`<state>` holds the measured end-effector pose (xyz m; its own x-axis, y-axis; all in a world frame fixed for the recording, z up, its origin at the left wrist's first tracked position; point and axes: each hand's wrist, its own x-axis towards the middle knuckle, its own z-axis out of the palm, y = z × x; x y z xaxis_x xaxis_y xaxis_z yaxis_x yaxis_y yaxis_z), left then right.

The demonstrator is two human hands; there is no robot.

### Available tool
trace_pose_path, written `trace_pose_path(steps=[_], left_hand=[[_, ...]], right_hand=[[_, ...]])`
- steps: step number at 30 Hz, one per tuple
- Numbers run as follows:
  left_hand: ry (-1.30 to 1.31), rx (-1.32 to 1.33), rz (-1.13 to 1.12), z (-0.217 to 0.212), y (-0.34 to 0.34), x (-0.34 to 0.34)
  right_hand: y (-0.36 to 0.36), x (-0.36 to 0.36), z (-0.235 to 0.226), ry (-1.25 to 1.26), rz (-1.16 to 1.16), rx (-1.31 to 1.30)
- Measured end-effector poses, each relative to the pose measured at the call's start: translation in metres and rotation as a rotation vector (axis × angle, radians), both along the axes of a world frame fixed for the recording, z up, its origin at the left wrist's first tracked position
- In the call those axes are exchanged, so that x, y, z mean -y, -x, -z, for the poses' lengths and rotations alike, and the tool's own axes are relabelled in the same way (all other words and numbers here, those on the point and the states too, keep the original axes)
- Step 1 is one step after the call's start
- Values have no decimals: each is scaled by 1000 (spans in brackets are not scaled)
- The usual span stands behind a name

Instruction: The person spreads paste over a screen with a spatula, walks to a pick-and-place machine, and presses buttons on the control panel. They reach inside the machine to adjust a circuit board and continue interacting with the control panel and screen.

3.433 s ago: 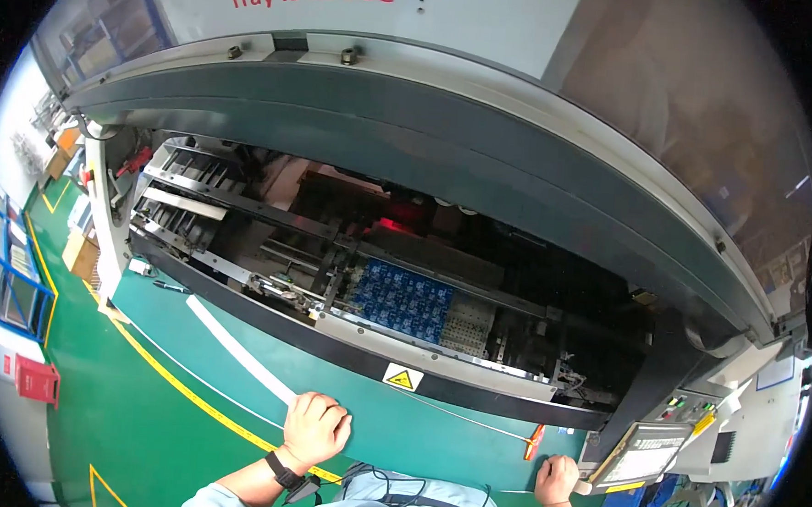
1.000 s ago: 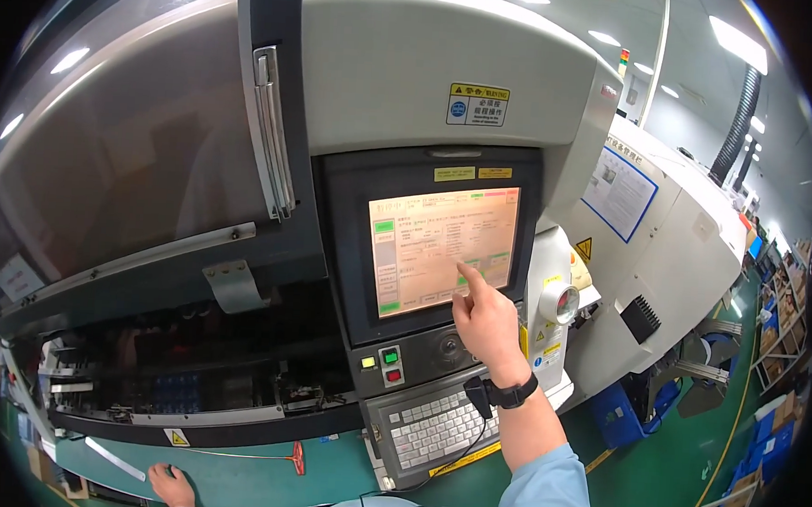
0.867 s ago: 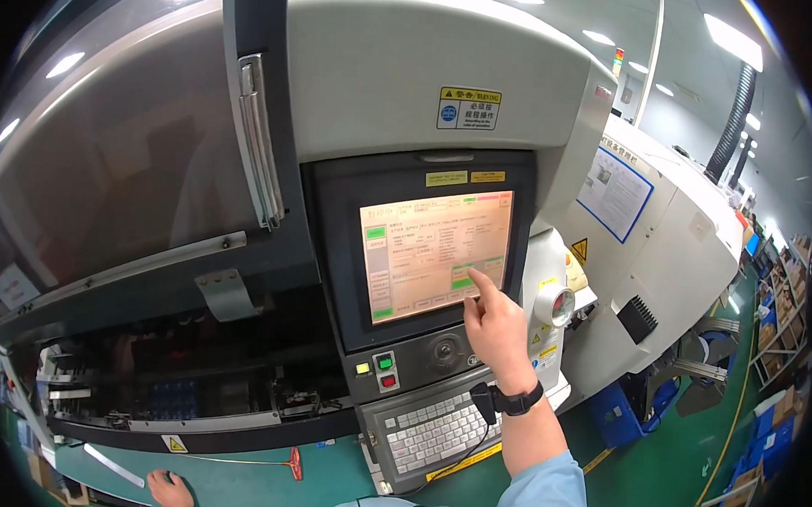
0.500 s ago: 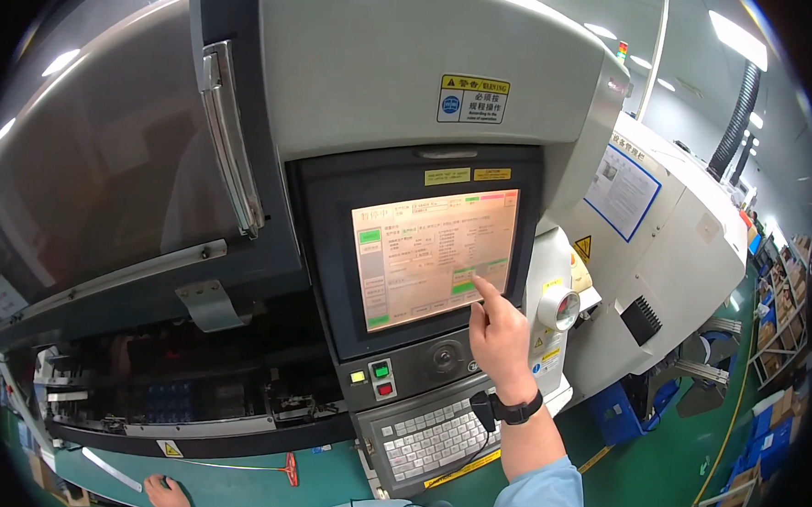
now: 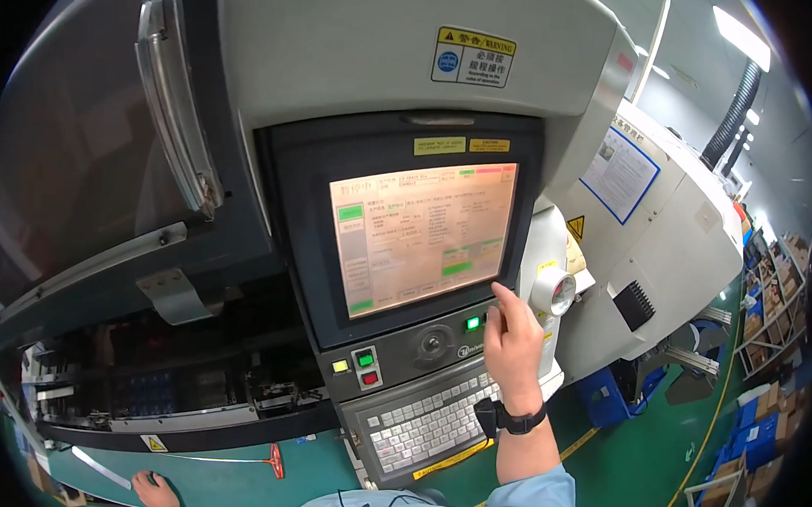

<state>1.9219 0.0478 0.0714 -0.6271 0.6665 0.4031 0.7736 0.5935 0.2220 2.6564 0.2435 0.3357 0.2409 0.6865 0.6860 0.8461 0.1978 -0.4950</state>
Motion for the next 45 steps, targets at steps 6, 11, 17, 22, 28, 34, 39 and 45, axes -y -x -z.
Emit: trace_pose_path(steps=[6, 11, 17, 22, 28, 34, 39, 45], left_hand=[[-1, 1, 32, 1, 3, -4], [-6, -15, 29, 7, 9, -4], [-24, -20, 41, 5, 6, 1], [-187, -73, 73, 5, -3, -7], [-141, 37, 75, -6, -5, 12], [-87, 6, -5, -24, -30, -12], [-61, 3, -62, -15, -26, -2], [-44, 7, -46, -16, -25, 1]], right_hand=[[-10, 20, 47, -36, -50, -26], [1, 20, 72, -7, -85, 79], [5, 24, 80, 32, -77, 65], [9, 29, 75, 49, -48, 78], [8, 16, 81, 43, -97, 152], [12, 42, 87, 90, -165, 44], [87, 58, 39, 176, -345, 146], [139, 70, 49, 214, -755, 273]])
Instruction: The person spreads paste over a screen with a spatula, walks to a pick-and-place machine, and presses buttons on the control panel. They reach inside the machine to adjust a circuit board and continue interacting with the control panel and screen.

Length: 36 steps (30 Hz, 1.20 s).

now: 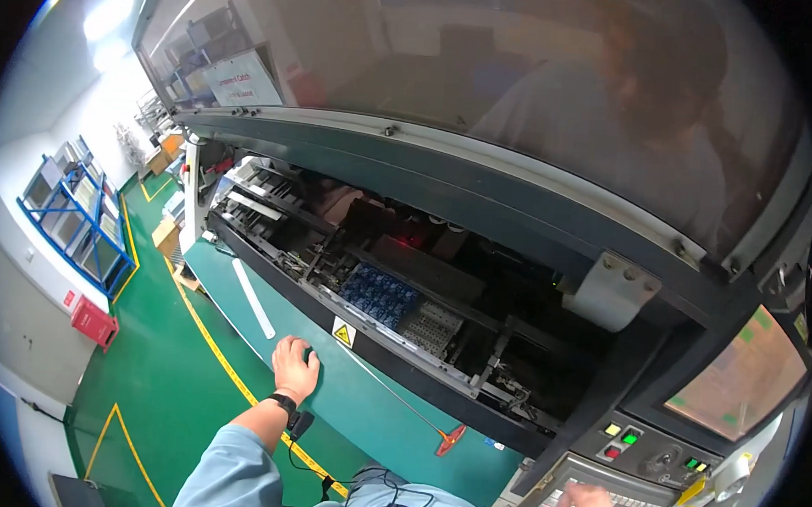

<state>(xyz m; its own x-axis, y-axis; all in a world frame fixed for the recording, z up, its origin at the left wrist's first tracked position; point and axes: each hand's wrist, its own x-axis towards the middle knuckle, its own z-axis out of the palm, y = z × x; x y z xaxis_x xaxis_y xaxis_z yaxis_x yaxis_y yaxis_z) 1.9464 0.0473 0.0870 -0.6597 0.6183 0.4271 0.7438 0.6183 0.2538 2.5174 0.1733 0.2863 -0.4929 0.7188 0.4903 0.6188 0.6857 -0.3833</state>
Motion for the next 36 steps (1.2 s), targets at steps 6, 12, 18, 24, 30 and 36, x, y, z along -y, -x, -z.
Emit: trace_pose_path(steps=[6, 12, 18, 24, 30, 36], left_hand=[[-5, 26, 25, -9, -4, -3], [-4, 29, 41, -8, -2, -1], [4, 65, 35, -12, -2, -2], [-11, 49, 47, -10, -2, -2], [-15, 45, 39, -7, 0, 1], [-24, 34, 22, -4, -2, -1]], right_hand=[[39, -4, 8, 132, -218, -47], [59, -19, 5, 174, -254, -3], [75, -23, 5, 172, -285, 3], [79, -18, 2, 132, -277, -25], [64, -10, 5, 86, -229, -56], [49, -3, 5, 104, -205, -32]])
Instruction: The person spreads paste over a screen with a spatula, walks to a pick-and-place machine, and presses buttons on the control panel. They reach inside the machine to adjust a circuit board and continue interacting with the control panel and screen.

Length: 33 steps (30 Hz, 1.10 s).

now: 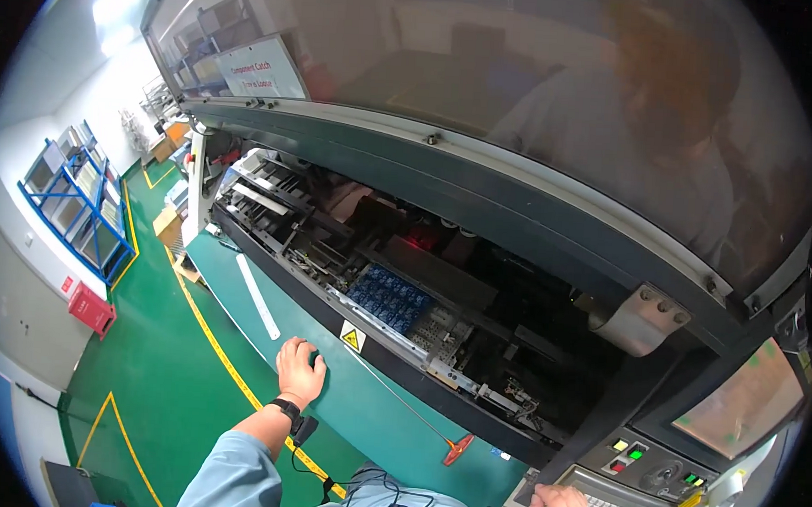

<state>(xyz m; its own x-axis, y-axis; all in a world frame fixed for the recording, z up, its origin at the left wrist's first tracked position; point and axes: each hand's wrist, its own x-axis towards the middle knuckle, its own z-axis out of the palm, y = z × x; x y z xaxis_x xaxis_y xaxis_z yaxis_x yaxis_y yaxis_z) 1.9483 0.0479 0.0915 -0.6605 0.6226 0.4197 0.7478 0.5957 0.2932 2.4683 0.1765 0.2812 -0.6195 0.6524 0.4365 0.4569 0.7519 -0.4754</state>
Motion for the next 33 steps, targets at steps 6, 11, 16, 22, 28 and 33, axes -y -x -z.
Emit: trace_pose_path(steps=[6, 11, 16, 22, 28, 33], left_hand=[[-16, -2, 4, 0, 0, -2], [6, -10, 0, 0, 1, -1], [17, 7, -6, -4, 1, 0], [17, -5, -4, 0, 2, 0], [13, 4, -5, -2, 0, -1], [9, 15, 1, -4, -1, -1]], right_hand=[[-6, 2, 2, -10, 1, 7], [-8, 0, 6, -9, 5, -2], [-3, -3, 4, 7, -7, 8], [-1, -10, 6, 22, -13, 6], [-1, -15, 8, 34, -25, 5], [-2, -16, 12, 27, -28, 12]])
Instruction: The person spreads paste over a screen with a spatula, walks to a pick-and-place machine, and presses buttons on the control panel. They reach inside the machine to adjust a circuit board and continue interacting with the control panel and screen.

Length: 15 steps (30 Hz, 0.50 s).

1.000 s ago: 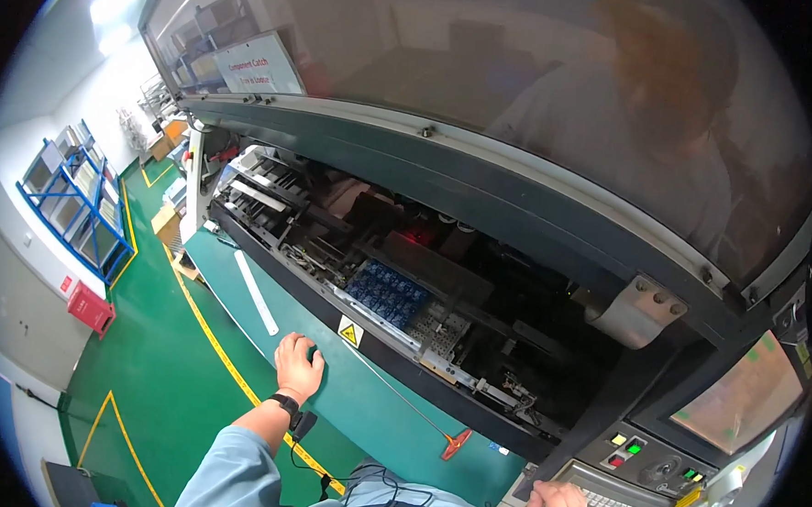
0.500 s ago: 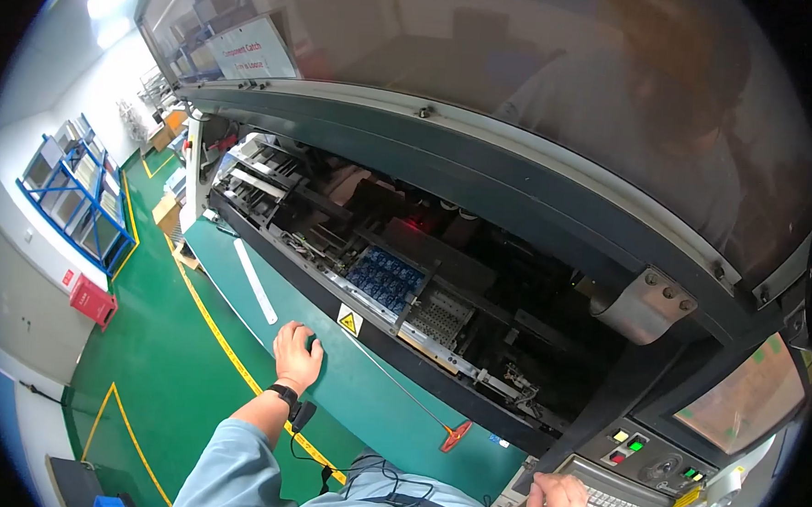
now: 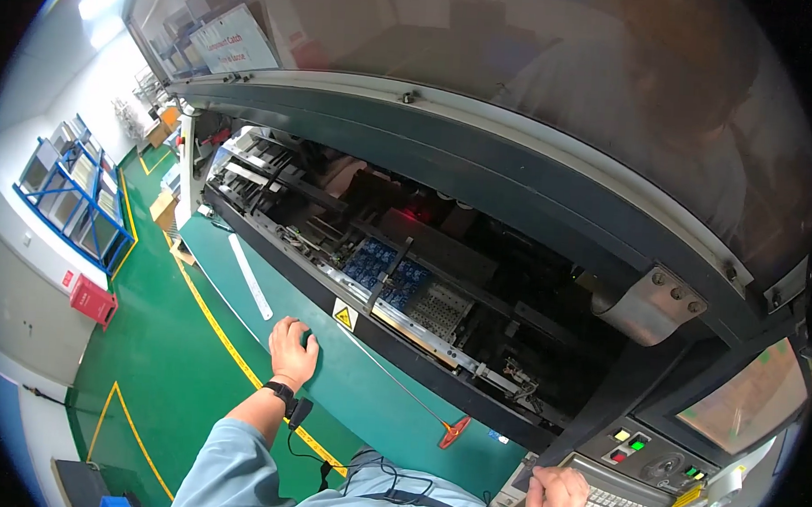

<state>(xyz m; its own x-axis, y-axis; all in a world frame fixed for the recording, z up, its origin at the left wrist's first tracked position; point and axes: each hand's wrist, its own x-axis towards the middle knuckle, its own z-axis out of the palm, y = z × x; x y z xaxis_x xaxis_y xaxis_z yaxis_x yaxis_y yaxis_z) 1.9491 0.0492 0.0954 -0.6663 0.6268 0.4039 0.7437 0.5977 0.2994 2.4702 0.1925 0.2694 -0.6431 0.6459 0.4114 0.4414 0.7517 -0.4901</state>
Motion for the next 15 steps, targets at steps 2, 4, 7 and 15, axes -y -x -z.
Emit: trace_pose_path(steps=[2, 4, 7, 15], left_hand=[[-3, 2, -7, 2, 2, 1], [-4, 4, -10, 3, 2, 1], [8, -1, -9, 3, 2, 1], [13, 19, -15, 2, 2, 0]], right_hand=[[-1, 0, 2, -6, 1, 5], [-1, 0, 2, -12, 2, 10], [-2, -1, 2, -6, -3, 25], [0, -1, 0, 10, -9, 31]])
